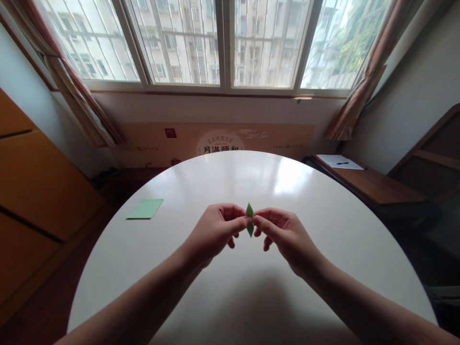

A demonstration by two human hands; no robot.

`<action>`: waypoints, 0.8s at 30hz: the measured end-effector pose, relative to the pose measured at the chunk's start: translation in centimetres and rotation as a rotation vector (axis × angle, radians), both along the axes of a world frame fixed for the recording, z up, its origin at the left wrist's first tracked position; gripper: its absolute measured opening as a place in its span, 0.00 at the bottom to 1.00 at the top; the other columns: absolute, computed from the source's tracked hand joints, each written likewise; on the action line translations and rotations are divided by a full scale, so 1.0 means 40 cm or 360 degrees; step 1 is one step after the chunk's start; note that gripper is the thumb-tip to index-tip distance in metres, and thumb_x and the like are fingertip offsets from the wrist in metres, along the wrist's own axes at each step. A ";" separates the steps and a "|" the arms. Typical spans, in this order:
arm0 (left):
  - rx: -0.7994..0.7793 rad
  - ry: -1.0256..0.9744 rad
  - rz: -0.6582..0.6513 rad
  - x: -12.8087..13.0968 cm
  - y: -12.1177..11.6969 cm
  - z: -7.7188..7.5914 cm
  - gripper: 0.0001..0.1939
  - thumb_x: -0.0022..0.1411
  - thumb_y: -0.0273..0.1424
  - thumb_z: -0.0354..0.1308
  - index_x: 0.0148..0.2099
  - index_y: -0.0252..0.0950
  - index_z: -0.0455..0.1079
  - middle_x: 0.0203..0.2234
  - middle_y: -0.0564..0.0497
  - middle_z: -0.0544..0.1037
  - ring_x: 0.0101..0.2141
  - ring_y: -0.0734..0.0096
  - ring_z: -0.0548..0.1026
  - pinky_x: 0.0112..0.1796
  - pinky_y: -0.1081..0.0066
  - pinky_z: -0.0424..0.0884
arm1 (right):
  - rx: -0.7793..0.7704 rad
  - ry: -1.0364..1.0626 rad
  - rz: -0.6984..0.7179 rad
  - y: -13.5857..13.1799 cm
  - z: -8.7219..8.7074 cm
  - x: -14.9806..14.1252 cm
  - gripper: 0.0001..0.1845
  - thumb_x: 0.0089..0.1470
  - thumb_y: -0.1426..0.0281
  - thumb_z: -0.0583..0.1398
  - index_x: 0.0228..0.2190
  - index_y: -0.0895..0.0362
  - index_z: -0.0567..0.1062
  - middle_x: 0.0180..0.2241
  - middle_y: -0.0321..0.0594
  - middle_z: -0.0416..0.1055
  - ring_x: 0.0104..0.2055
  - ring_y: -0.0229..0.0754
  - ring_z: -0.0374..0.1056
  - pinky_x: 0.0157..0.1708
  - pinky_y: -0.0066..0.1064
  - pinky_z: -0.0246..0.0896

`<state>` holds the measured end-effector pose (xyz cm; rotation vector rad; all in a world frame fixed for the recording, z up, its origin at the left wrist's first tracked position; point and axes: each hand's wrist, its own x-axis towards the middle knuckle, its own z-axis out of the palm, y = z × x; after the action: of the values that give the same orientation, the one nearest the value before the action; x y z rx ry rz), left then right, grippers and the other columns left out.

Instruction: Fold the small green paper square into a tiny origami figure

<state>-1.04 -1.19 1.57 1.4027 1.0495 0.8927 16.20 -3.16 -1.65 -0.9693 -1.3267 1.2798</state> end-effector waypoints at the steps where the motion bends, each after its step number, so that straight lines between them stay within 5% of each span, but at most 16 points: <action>1: -0.0034 -0.0020 0.0002 0.000 0.001 0.000 0.06 0.53 0.31 0.65 0.31 0.33 0.77 0.18 0.55 0.71 0.20 0.78 0.64 0.17 0.81 0.62 | -0.0008 -0.0007 0.0012 0.000 0.001 0.001 0.15 0.54 0.58 0.66 0.34 0.59 0.81 0.27 0.41 0.75 0.29 0.40 0.69 0.20 0.25 0.63; 8: -0.0145 -0.0042 -0.0013 -0.001 0.009 -0.008 0.08 0.54 0.34 0.66 0.31 0.33 0.77 0.19 0.54 0.72 0.21 0.78 0.64 0.17 0.82 0.61 | 0.0064 -0.0073 -0.0007 0.003 -0.001 0.007 0.15 0.57 0.59 0.64 0.31 0.59 0.79 0.25 0.39 0.73 0.27 0.38 0.68 0.21 0.25 0.62; 16: 0.0103 0.0085 -0.0016 -0.004 0.007 -0.009 0.08 0.55 0.33 0.65 0.33 0.32 0.78 0.19 0.54 0.72 0.21 0.76 0.65 0.16 0.79 0.64 | 0.0067 -0.0188 0.0018 0.013 -0.001 0.018 0.16 0.56 0.58 0.64 0.34 0.59 0.80 0.29 0.42 0.76 0.31 0.41 0.69 0.23 0.27 0.65; 24: 0.0052 0.0038 0.0050 0.002 0.002 -0.002 0.07 0.54 0.32 0.65 0.30 0.32 0.76 0.17 0.55 0.71 0.19 0.79 0.62 0.16 0.80 0.62 | 0.0099 -0.0272 0.0096 0.012 0.007 0.019 0.15 0.56 0.58 0.65 0.35 0.59 0.81 0.29 0.41 0.76 0.33 0.42 0.70 0.23 0.27 0.66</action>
<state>-0.96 -1.09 1.47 1.4308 1.0822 0.9216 16.97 -2.67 -1.37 -1.0199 -1.5286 1.2150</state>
